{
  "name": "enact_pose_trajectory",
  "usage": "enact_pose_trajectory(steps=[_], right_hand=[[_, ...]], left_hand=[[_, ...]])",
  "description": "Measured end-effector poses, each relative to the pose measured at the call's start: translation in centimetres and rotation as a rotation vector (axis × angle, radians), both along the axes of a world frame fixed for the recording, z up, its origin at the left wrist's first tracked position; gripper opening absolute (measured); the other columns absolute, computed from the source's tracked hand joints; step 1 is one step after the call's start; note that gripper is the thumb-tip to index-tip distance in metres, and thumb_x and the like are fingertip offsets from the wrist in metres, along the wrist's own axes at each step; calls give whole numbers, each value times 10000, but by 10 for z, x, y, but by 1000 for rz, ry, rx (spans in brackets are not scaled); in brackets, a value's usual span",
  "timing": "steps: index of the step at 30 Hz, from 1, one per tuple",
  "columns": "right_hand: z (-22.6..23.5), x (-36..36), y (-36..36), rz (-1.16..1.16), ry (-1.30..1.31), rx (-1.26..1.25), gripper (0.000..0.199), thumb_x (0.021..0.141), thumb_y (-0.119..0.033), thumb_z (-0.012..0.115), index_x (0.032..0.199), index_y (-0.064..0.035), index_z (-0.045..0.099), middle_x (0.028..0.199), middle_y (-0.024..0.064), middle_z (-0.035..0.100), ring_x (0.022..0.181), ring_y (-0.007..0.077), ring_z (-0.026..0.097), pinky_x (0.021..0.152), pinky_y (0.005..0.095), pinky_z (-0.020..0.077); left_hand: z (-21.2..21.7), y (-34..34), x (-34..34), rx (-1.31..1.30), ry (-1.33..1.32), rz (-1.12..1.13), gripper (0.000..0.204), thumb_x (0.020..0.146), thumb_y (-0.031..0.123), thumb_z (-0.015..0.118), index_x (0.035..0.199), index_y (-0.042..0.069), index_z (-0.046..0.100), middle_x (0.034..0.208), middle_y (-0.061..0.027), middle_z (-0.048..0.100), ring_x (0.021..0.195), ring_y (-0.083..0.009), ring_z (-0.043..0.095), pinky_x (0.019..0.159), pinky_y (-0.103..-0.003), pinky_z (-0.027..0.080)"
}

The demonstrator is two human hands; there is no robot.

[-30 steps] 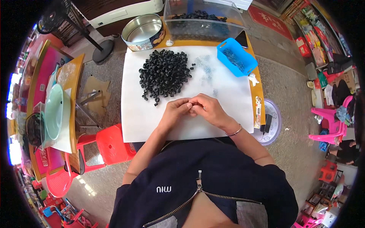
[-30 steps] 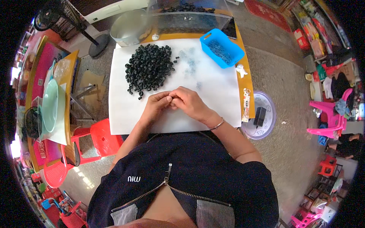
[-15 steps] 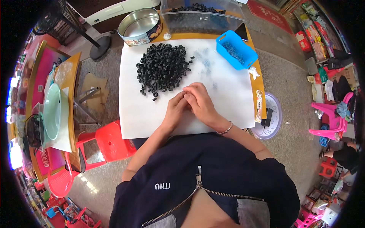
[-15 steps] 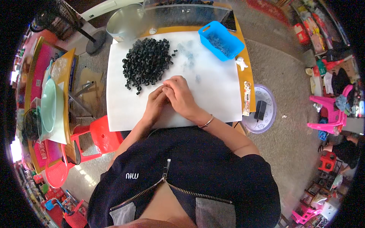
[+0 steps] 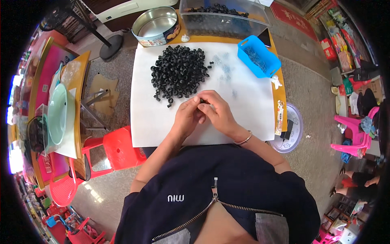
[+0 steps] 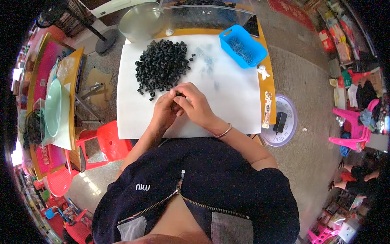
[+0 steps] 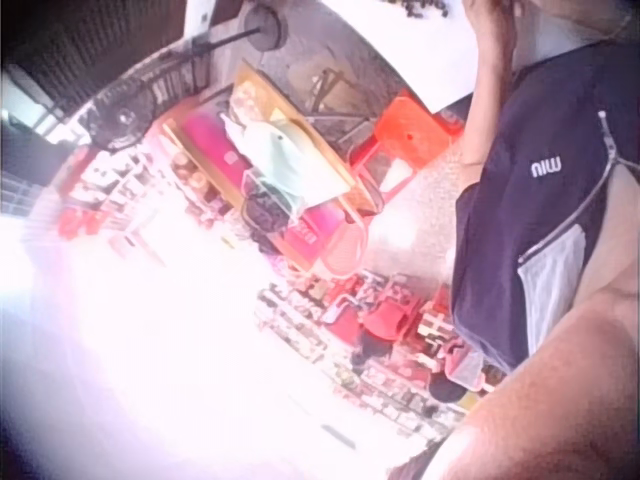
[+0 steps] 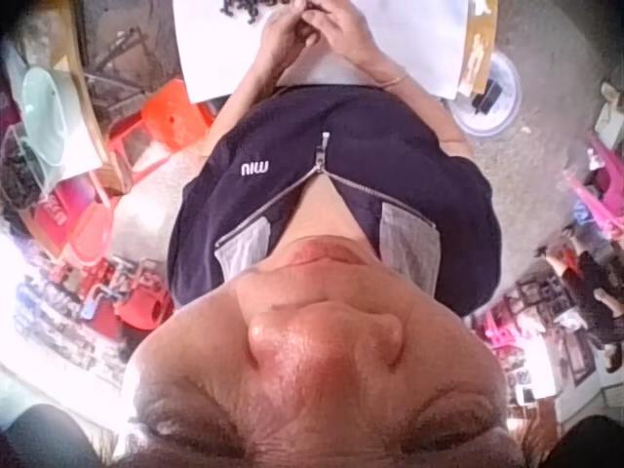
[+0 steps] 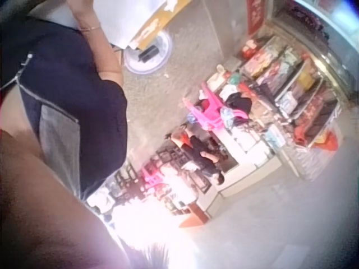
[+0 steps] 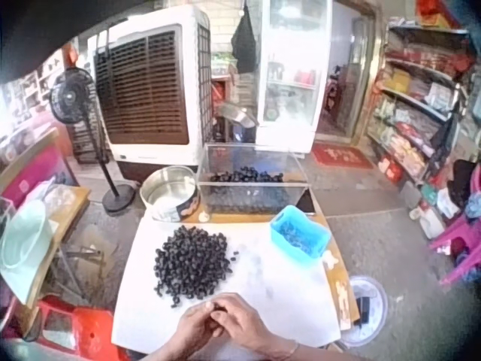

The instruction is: Assembling small black plastic bead components by hand.

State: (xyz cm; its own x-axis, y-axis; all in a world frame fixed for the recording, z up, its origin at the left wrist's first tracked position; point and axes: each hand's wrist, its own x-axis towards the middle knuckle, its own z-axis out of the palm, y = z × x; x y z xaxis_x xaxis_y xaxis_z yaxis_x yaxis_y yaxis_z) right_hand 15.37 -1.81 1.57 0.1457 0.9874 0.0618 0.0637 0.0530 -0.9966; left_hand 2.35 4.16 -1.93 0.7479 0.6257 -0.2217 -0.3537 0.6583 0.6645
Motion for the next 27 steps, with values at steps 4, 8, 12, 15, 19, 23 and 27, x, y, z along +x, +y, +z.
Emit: enact_pose_trajectory(steps=[4,8,12,15,19,23,27], right_hand=[[-13,37,19,-75,-222,157,178,848,-56,574,1015,-13,615,1009,86,581,945,186,582,838,327,472],[45,80,88,-298,-509,430,175,855,-88,580,1017,-41,626,898,75,601,786,181,584,704,281,466],[85,147,173,-486,-945,668,282,822,-142,605,1088,-49,612,930,142,611,821,251,576,738,342,464],[78,141,181,-552,-1051,726,242,822,-131,611,1052,-59,630,904,121,620,794,241,580,721,336,468],[26,117,139,-283,-941,640,151,783,-119,665,919,-53,664,815,74,607,768,208,575,693,314,465],[-24,83,93,-161,-792,250,158,749,-175,678,847,-52,662,847,91,616,861,288,547,764,381,427],[-36,64,91,-193,-959,326,224,730,-172,710,905,-46,650,852,60,610,830,239,533,757,361,420]], left_hand=[[5,-2,2,9,72,10,464,952,421,453,1111,-9,522,864,-59,548,663,-112,450,555,-250,430],[-7,1,-6,21,1,3,481,965,395,433,1175,-33,497,879,-58,550,680,-104,450,573,-245,439],[-10,9,-4,-38,-65,11,462,970,363,435,1173,-47,501,885,-54,554,686,-97,454,587,-239,449],[-12,9,-6,-72,-91,24,417,957,321,478,1158,-42,514,874,-48,554,677,-93,471,587,-237,455],[-13,9,-8,-98,-103,14,386,947,296,501,1150,-31,526,868,-43,557,674,-88,480,591,-236,455],[-14,10,-6,-123,-139,-35,355,961,278,475,1151,-16,529,873,-41,575,689,-86,506,626,-251,474],[-14,12,-7,-112,-136,-17,341,961,270,476,1147,-10,535,874,-37,575,688,-86,511,627,-250,475]])
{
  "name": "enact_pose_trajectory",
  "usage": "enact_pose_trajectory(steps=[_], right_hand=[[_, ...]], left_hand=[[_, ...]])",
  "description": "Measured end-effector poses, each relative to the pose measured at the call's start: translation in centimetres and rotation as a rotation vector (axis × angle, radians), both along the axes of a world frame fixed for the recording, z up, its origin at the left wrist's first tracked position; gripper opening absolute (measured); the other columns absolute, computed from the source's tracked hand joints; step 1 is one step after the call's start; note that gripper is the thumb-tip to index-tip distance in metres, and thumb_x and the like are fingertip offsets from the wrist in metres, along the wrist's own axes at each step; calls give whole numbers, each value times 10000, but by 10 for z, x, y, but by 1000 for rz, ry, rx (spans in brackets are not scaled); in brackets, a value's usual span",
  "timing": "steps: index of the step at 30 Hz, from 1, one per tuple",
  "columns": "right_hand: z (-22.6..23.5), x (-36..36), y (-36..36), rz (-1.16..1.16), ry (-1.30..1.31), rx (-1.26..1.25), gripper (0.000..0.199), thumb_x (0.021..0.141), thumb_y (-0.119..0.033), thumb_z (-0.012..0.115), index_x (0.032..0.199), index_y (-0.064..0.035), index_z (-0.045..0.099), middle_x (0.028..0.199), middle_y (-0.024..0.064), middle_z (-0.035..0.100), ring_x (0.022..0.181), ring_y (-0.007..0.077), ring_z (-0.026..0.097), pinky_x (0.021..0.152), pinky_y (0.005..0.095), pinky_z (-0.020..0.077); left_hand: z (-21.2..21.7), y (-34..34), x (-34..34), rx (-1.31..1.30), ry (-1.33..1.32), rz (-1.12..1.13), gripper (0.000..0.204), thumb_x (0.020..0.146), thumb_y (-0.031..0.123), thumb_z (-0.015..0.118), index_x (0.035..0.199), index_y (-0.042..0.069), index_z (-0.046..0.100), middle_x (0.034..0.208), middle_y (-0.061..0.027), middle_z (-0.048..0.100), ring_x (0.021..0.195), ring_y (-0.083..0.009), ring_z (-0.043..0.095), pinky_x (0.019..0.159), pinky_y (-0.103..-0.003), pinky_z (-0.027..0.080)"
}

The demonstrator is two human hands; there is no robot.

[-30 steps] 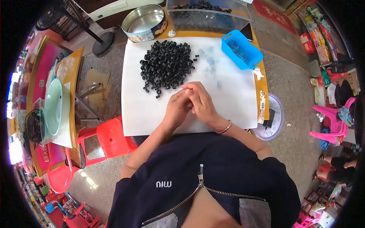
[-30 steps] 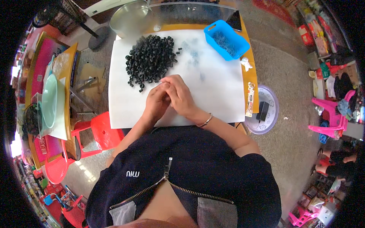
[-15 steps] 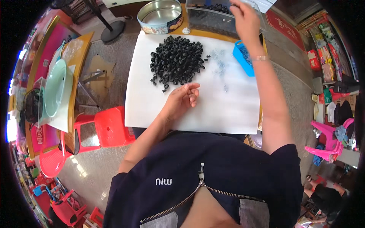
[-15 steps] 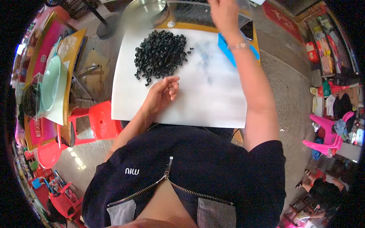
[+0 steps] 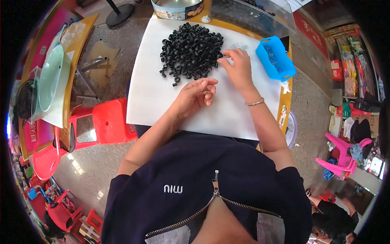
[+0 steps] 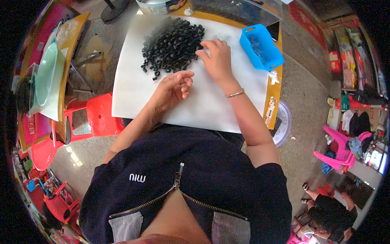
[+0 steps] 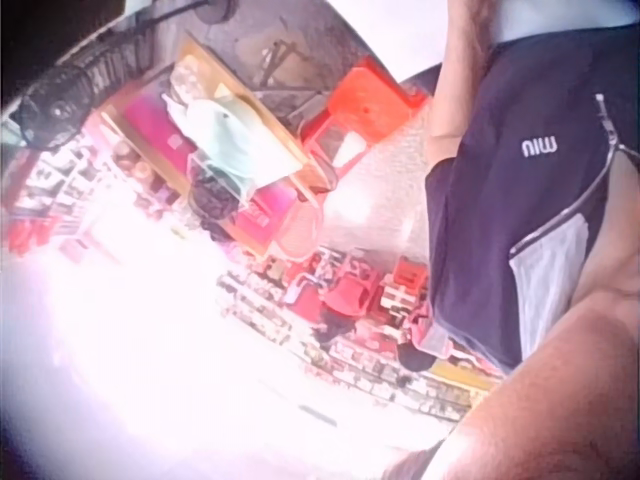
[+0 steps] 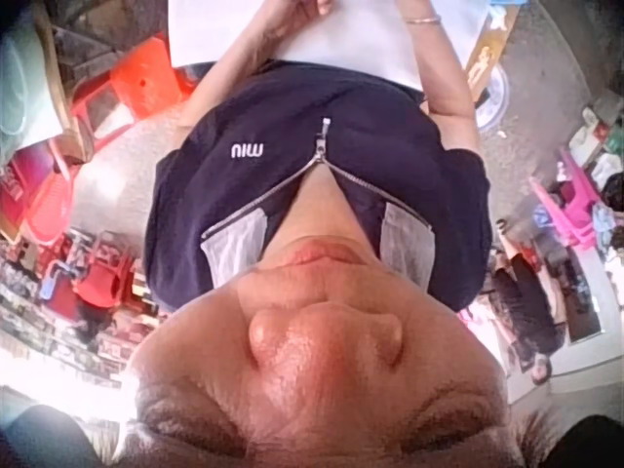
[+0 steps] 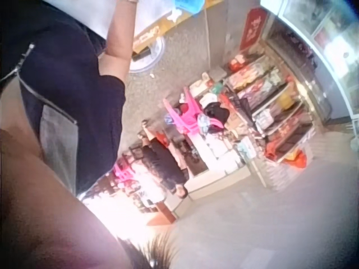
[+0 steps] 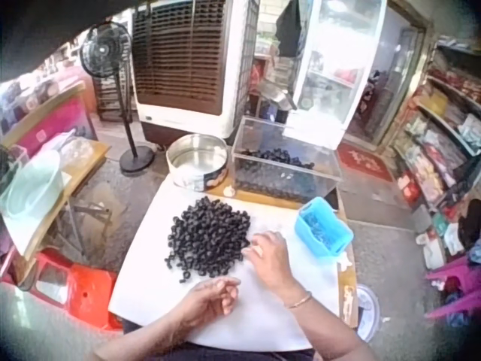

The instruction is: Assembling small black plastic bead components by hand.

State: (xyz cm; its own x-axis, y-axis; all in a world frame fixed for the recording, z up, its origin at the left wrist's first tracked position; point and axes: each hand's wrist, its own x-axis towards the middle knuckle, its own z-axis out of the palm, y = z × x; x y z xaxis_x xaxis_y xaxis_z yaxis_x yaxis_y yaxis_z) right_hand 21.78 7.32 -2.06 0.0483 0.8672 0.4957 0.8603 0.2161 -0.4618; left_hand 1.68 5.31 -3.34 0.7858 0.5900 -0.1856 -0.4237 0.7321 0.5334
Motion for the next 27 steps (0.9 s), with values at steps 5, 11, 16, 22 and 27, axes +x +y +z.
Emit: enact_pose_trajectory(steps=[5,11,16,22,27], right_hand=[[-12,-4,4,-13,36,-79,195,744,-169,692,915,-83,651,839,61,600,840,246,539,780,375,397],[16,-23,-39,65,1030,-333,184,817,-63,630,998,-29,632,953,26,626,876,102,565,791,249,445],[22,-48,-65,133,1322,-326,191,831,-23,610,1020,8,608,971,42,618,876,90,561,813,233,452],[3,-62,-73,173,1170,-272,189,819,-13,609,1008,-22,618,1050,39,587,863,99,562,816,241,454],[14,-60,-76,44,341,-14,239,757,-9,629,991,-59,636,1009,69,561,871,213,548,795,316,455]], left_hand=[[-4,2,-2,-8,-13,1,314,969,250,461,1137,-2,543,882,-38,582,688,-87,524,640,-256,484],[-3,0,-1,-44,-31,36,287,957,224,488,1144,12,539,886,-47,585,684,-97,535,638,-262,484],[-5,-2,2,-23,-11,119,287,917,193,559,1150,28,529,892,-43,566,696,-95,510,627,-252,462],[-10,-4,0,13,5,142,251,916,179,563,1116,28,560,848,-18,583,713,-94,536,624,-247,461],[-9,-4,4,-31,68,150,204,905,158,578,1039,6,593,818,-45,598,670,-134,556,638,-253,467]])
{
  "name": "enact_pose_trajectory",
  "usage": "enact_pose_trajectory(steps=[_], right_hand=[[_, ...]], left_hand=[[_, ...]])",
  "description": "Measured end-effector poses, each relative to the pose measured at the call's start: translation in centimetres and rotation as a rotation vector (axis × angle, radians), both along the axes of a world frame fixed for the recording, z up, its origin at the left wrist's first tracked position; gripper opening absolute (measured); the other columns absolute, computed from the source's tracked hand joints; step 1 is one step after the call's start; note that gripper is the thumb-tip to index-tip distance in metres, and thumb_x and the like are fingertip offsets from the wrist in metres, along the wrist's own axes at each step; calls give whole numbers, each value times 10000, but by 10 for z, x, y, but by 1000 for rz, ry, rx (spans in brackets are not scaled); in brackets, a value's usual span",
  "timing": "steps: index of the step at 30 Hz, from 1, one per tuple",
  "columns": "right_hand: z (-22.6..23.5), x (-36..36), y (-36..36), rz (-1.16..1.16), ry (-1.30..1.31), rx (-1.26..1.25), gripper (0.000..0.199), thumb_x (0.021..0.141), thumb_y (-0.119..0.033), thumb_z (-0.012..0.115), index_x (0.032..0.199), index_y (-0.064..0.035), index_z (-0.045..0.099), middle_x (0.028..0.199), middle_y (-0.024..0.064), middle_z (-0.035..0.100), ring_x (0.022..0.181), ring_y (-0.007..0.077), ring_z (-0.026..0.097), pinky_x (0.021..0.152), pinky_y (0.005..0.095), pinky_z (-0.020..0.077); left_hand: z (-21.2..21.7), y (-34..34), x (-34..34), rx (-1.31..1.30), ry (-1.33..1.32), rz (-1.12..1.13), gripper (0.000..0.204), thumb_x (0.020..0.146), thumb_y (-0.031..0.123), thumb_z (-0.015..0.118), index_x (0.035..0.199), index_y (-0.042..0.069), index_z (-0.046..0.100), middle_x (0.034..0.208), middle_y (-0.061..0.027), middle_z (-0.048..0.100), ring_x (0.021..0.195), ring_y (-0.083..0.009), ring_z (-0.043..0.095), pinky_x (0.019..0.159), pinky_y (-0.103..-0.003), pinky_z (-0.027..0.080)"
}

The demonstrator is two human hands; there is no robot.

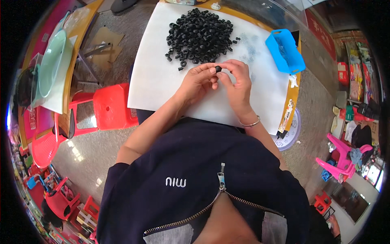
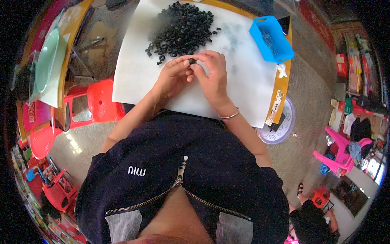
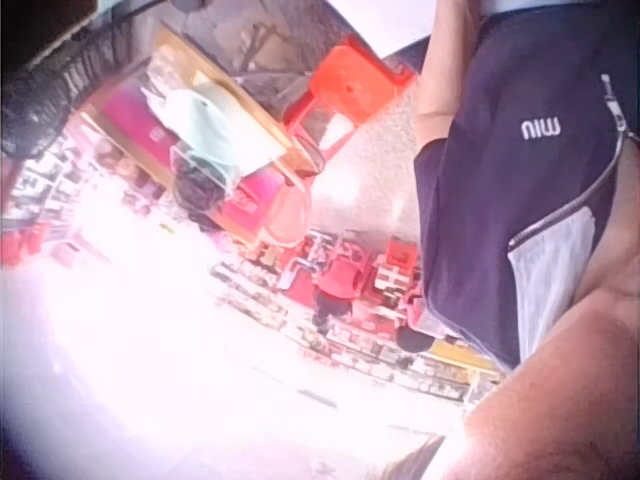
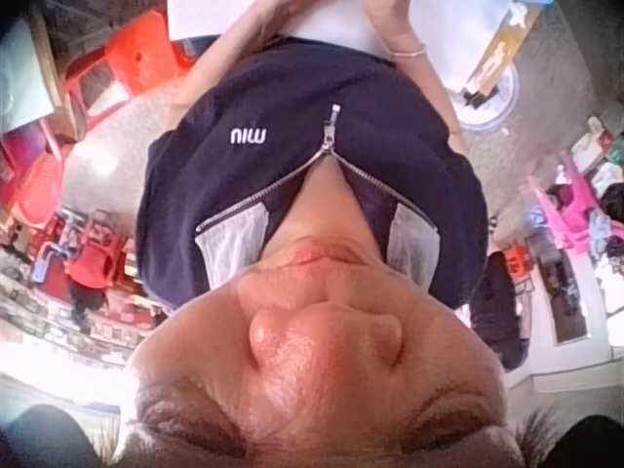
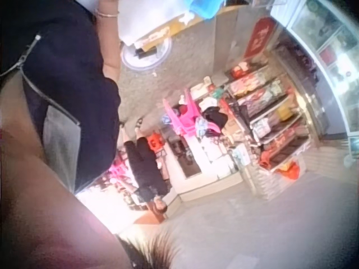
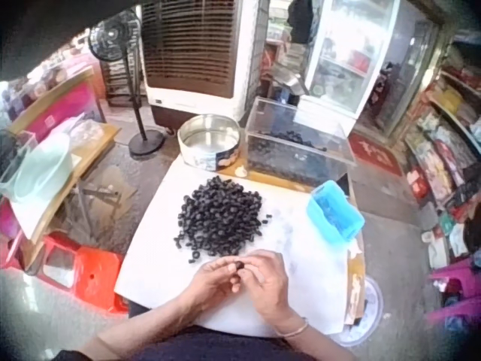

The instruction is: Assembling small black plastic bead components by hand.

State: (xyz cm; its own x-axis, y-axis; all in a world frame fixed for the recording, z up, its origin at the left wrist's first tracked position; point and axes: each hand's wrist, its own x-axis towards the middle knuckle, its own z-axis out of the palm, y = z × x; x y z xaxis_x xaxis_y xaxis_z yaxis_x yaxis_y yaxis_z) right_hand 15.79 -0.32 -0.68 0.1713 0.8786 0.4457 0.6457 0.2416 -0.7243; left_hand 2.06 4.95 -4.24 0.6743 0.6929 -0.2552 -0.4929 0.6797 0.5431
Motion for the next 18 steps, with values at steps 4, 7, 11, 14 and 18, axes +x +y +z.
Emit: enact_pose_trajectory(steps=[4,7,11,14,18], right_hand=[[6,0,-8,19,-155,109,261,722,1,636,974,-68,640,940,80,560,850,272,517,756,371,445],[-1,0,-13,10,-83,112,230,723,14,634,938,-66,636,878,74,569,834,273,517,733,373,445],[-2,5,-20,24,47,66,203,746,13,621,938,-52,624,890,90,573,840,270,524,723,361,446],[2,13,-27,-12,115,-17,187,753,-6,627,936,-46,623,893,95,574,842,268,527,727,352,450],[-11,60,-37,-282,-27,-17,161,784,-19,627,943,-35,639,884,81,593,823,200,560,703,288,464]], left_hand=[[2,-3,0,84,59,-33,216,900,169,584,1027,-5,586,846,-57,610,678,-138,563,648,-252,469],[5,-2,-3,85,43,-56,194,909,165,573,1015,3,581,870,-71,619,675,-130,569,626,-257,478],[-6,0,-1,99,9,-96,169,907,133,568,1030,17,576,834,-72,613,661,-138,579,564,-261,469],[-2,-2,1,147,100,-92,170,874,96,604,1023,15,590,880,-69,615,680,-133,587,589,-258,495],[1,-1,-1,141,131,-118,205,847,65,618,1042,7,597,923,-68,611,709,-134,599,654,-273,526]])
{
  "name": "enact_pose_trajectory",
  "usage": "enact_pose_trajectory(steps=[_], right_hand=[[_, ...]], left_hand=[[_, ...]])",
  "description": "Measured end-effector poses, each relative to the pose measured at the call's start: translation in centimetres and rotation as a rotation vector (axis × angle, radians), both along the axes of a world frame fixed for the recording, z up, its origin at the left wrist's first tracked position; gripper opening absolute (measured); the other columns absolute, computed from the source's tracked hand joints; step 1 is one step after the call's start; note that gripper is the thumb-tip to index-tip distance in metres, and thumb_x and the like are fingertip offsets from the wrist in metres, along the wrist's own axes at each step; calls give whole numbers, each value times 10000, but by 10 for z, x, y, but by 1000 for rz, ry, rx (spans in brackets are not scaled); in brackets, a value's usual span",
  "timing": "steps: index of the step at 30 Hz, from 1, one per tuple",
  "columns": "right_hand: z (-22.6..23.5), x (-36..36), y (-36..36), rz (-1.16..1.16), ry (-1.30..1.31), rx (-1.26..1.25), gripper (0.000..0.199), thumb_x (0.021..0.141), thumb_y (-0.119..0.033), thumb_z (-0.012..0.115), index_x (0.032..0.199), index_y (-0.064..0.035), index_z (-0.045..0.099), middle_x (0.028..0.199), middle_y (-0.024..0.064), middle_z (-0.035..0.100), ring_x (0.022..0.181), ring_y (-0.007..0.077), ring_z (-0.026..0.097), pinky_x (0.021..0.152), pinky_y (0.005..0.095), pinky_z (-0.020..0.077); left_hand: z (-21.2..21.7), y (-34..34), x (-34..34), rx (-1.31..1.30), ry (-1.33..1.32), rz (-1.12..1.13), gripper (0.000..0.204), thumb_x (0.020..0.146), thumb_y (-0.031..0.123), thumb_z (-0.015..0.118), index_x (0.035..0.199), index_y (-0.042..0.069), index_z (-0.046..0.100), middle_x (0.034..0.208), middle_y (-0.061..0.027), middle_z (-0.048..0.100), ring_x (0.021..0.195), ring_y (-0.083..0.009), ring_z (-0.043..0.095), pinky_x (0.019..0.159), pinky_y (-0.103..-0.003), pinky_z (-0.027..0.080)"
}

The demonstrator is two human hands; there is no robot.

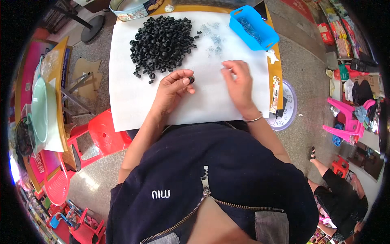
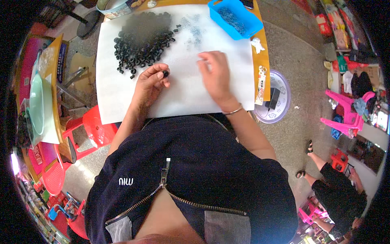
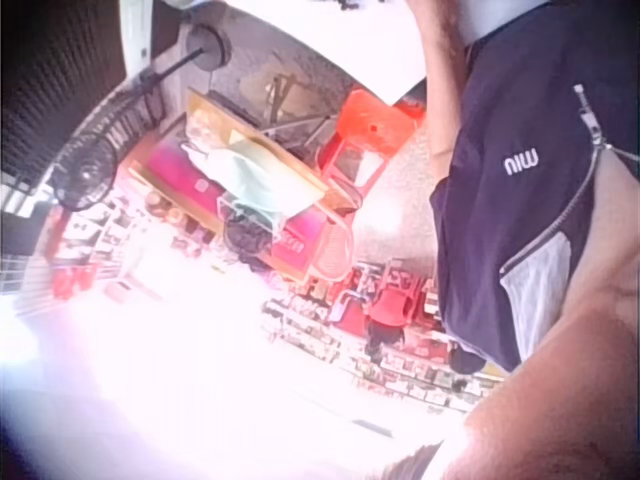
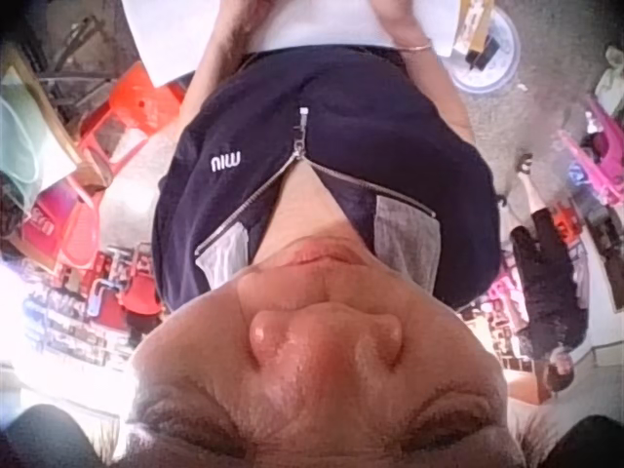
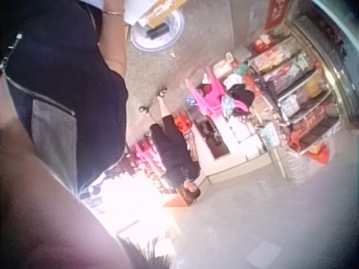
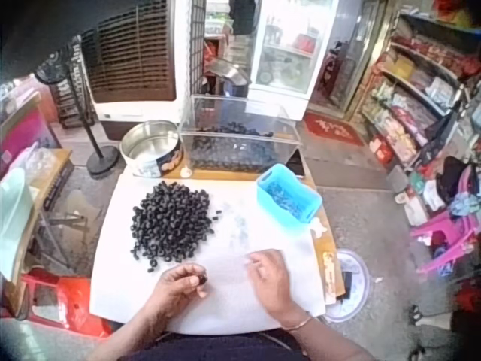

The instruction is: Assembling small black plastic bead components by hand.

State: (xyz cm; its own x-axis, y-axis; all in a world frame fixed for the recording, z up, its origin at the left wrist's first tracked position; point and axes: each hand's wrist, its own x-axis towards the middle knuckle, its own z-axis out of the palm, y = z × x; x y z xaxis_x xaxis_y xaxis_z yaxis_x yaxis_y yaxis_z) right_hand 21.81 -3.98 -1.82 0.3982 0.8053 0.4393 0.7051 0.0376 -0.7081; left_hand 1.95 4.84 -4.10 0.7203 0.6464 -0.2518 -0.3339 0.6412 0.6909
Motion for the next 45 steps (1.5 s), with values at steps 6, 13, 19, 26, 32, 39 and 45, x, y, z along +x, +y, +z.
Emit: enact_pose_trajectory(steps=[6,13,19,26,32,39,45], right_hand=[[-12,33,15,-95,-133,-100,77,770,-103,654,825,-49,650,835,82,597,835,274,537,732,365,433],[-13,21,43,-96,-333,-209,113,729,-167,701,733,-89,620,799,63,593,799,264,535,702,399,396],[-17,24,40,-49,-99,-206,118,724,-147,702,742,-74,610,741,53,611,733,233,558,699,374,409],[16,-5,29,93,315,-169,89,786,-85,664,839,-22,631,797,54,642,691,120,573,643,234,457],[37,-42,26,355,289,-196,62,809,-54,630,864,-25,634,816,61,621,708,137,565,623,261,442],[40,-43,31,444,19,-158,71,790,-54,631,849,-18,619,813,94,611,700,217,578,629,301,462],[50,-35,34,461,452,-485,128,810,-96,659,853,-12,573,760,45,593,677,95,551,627,249,454]], left_hand=[[-1,1,-1,-54,-38,1,219,846,61,610,1058,8,591,970,-63,601,761,-136,603,690,-292,535],[1,2,-2,-63,-44,4,224,849,73,611,1063,12,584,974,-62,593,791,-134,597,709,-287,537],[2,3,-1,-69,-40,-11,223,853,73,606,1065,9,579,957,-62,588,791,-137,594,699,-281,536],[8,2,-3,-115,-23,12,222,861,64,594,1075,8,570,980,-73,593,837,-131,605,769,-284,551],[3,4,-5,-161,-143,23,213,896,60,560,1099,-7,551,968,-98,620,843,-168,643,798,-285,550],[-3,3,-4,-117,-147,16,207,873,53,588,1073,2,579,922,-88,638,810,-171,640,778,-293,537],[1,2,-5,-30,-73,-53,202,863,35,587,1055,-28,602,934,-100,644,786,-175,644,785,-290,521]])
